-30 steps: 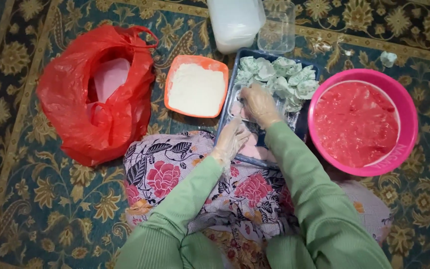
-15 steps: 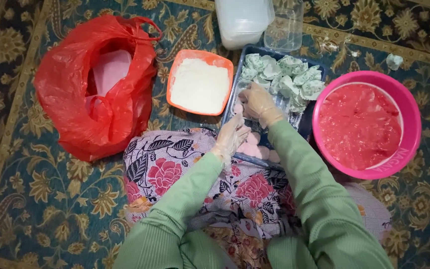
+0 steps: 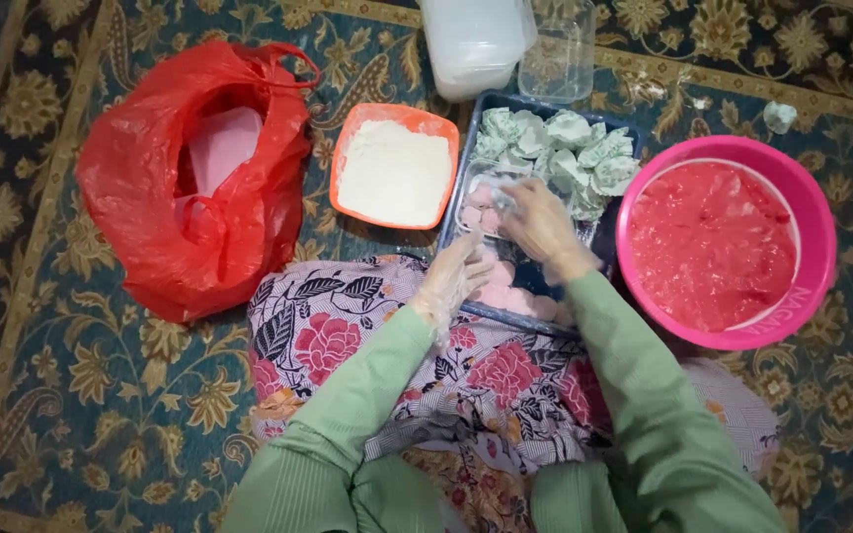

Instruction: Shaping small pieces of pink dough into balls and arranging them in a plastic tray while sitting on the floor.

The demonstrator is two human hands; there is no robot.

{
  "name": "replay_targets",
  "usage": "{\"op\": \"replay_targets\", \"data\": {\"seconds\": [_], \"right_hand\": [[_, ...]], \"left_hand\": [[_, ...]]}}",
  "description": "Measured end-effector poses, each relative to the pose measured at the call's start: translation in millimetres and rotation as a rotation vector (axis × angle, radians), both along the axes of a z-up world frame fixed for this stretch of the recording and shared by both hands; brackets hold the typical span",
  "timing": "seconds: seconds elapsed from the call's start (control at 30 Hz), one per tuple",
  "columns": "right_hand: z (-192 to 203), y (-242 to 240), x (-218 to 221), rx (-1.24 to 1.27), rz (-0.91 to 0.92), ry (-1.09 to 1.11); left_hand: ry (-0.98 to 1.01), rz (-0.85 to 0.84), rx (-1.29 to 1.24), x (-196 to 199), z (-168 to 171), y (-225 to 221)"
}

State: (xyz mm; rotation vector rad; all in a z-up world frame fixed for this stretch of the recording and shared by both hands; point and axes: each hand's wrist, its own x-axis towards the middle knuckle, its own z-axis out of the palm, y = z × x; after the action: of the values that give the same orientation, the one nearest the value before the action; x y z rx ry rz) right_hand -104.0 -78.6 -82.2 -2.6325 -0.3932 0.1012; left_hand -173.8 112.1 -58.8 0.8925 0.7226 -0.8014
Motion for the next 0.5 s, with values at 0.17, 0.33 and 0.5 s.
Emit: {"op": "replay_targets", "data": {"seconds": [0.17,0.33,0.5], "right_hand": [[32.8,-54.2,-63.4,-0.058,-0.063,-0.014],[37.1,-95.5,-97.4,0.038,-0.186,0.128],[41.1,-105.1,-99.9,0.125,-0.248,0.147]], "left_hand": [[-0.355,-0.132,0.315,11.4,76.7,-1.9],[-0.827,-0.449,0.878,104.7,14.0,-29.8],[-1.199,-0.596,1.390,180.5,-69.5,-76.7]]}}
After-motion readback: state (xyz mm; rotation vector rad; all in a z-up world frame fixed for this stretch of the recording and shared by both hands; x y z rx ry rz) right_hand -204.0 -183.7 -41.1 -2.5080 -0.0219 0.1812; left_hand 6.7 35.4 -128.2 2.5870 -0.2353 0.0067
